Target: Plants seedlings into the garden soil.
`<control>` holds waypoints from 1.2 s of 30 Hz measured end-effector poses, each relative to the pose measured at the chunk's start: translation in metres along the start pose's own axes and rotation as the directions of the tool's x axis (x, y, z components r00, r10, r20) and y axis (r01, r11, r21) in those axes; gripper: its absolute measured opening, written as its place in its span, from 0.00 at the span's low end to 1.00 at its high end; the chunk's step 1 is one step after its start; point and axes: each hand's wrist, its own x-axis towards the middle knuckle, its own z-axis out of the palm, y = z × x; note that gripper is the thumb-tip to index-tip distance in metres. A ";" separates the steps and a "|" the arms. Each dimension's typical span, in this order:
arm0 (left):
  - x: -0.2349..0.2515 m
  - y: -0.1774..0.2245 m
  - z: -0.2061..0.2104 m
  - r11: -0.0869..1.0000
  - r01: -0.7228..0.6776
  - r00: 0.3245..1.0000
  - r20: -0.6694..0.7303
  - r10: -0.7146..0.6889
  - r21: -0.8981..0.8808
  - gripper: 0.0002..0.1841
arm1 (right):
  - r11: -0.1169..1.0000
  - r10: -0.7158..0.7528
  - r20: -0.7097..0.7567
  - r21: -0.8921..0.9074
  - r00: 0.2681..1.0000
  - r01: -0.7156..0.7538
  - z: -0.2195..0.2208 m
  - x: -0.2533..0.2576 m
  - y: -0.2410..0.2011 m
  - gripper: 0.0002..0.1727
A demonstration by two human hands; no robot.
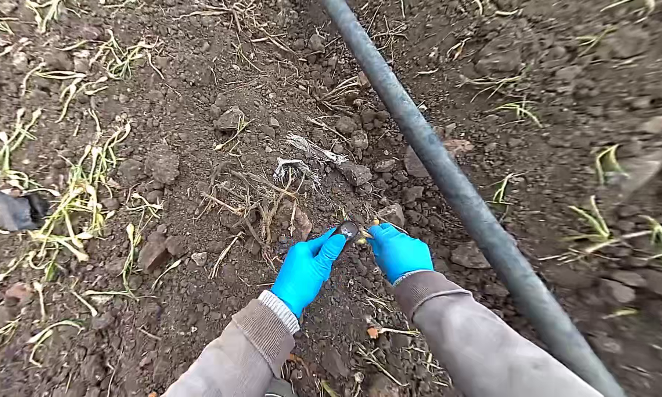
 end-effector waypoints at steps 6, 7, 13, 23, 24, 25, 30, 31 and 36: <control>-0.059 0.018 -0.025 0.984 -0.147 0.986 -0.096 0.137 -0.100 0.35 | 0.998 -0.047 0.380 -0.018 0.924 0.058 0.032 -0.008 -0.064 0.16; -0.077 0.023 -0.032 0.974 -0.211 0.975 -0.093 0.204 -0.081 0.38 | 0.998 -0.049 0.354 -0.018 0.934 0.060 0.038 -0.016 -0.068 0.19; -0.097 -0.011 -0.078 0.962 -0.260 0.964 -0.071 0.255 -0.087 0.34 | 0.996 0.010 0.090 0.092 0.996 -0.018 0.045 -0.035 -0.053 0.34; -0.072 -0.008 -0.049 0.993 -0.117 0.991 -0.054 0.119 0.031 0.40 | 0.972 -0.189 0.067 0.152 0.980 0.178 0.013 -0.044 -0.064 0.14; -0.067 -0.021 -0.048 0.998 -0.057 0.997 -0.045 0.057 0.003 0.40 | 0.970 -0.210 0.097 0.146 0.973 0.195 0.012 -0.042 -0.072 0.14; -0.067 -0.026 -0.048 0.999 -0.038 0.998 -0.045 0.036 -0.028 0.42 | 0.972 -0.216 0.158 0.126 0.964 0.197 0.012 -0.040 -0.082 0.14; -0.124 0.012 -0.067 0.954 -0.295 0.947 -0.154 0.283 -0.059 0.40 | 0.984 -0.164 0.482 0.021 0.861 0.175 0.033 -0.040 -0.121 0.21; -0.139 0.016 -0.075 0.931 -0.363 0.922 -0.155 0.355 -0.028 0.41 | 0.979 -0.191 0.449 0.019 0.873 0.204 0.042 -0.044 -0.120 0.21; -0.154 -0.027 -0.113 0.941 -0.330 0.928 -0.209 0.309 -0.073 0.35 | 0.956 -0.205 0.052 0.224 0.977 0.188 0.055 -0.065 -0.098 0.21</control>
